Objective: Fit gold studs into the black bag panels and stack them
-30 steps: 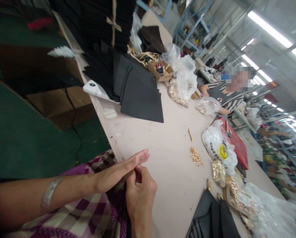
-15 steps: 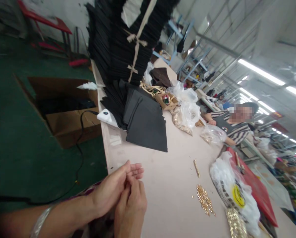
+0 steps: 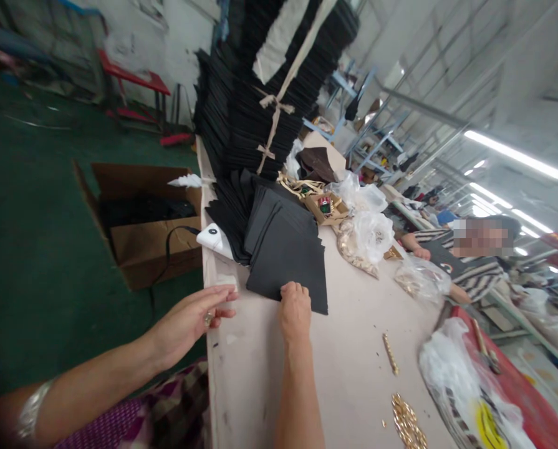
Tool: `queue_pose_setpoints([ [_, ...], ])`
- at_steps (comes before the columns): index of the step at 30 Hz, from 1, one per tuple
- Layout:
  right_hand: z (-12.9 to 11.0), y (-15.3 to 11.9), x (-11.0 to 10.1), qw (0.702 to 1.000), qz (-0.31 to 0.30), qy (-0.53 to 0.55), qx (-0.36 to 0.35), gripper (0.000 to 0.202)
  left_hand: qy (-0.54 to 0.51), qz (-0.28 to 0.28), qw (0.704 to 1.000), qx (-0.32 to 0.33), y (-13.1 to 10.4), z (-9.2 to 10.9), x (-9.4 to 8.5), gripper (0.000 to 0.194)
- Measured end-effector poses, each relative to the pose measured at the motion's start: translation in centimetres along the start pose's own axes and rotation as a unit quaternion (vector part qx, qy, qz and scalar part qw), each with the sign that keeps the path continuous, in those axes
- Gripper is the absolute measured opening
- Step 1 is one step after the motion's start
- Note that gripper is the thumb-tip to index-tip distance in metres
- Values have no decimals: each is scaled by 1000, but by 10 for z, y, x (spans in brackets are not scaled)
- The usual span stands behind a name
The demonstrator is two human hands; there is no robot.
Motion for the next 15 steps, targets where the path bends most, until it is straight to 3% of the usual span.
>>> queue_pose_setpoints([
  [3,2,-33,-3,998,-30,-7,-47,21,63,-37,997,1,2,5,-9,52],
  [6,2,-95,-17,993,-86,32,-78,24,129,-100,986,-21,-2,7,-14,70],
  [11,9,-189,-42,946,-239,214,-42,18,173,-247,948,-100,-24,-9,-10,51],
  [13,16,-205,-47,924,-260,281,6,15,170,-258,942,-133,-36,-19,-9,46],
  [15,27,-206,-48,908,-242,327,101,11,164,-248,943,-152,-46,-26,-7,41],
])
Point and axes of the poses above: each hand's wrist, its own y-axis towards the middle knuckle, its own x-axis out of the palm, z = x × y, the point moved 5 cm from there along y, towards the middle knuckle, and after that the axes turned 15 degrees about x, right-handed, at the moved point
